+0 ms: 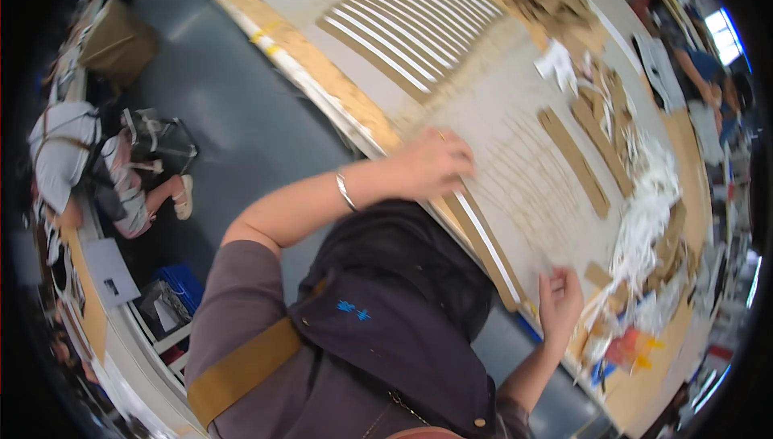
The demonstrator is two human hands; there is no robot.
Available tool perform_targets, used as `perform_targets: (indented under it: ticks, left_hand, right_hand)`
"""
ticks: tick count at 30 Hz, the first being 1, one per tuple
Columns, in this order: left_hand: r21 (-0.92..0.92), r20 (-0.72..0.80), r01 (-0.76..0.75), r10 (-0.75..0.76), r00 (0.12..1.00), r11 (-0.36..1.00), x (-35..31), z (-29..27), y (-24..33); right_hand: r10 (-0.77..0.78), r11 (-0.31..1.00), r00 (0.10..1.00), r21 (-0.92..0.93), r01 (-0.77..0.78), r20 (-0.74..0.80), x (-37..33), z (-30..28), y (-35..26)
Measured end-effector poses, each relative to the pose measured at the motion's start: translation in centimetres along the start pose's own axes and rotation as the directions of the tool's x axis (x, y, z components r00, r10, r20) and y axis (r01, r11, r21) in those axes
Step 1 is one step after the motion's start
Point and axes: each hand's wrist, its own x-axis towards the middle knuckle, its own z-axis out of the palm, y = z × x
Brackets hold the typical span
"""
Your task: The recorder is assembling leather strips with adhesive backings at a workstation.
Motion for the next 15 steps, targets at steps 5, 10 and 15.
perform_targets:
  ticks: [5,10,15]
  left_hand:
    - [-0.013,0.018,0.037,-0.036,0.999,0.999,1.2,-1.1,-1.2]
    - [-0.114,0.238,-0.006,0.033,0.971,0.994,2.7,-1.1,0.4]
    - [-0.184,0.247,0.065,-0.018,0.969,0.981,2.4,-0.9,-0.6]
  right_hand:
    - [-0.17,0.921,0.982,0.369,0.127,0.087,4.6,3.5,-6.5]
    - [-0.292,0.925,0.945,0.297,0.239,0.149,6.5,7.9,-9.9]
    - [-0.266,0.947,0.945,0.234,0.219,0.189,6.9,9.2,-10.3]
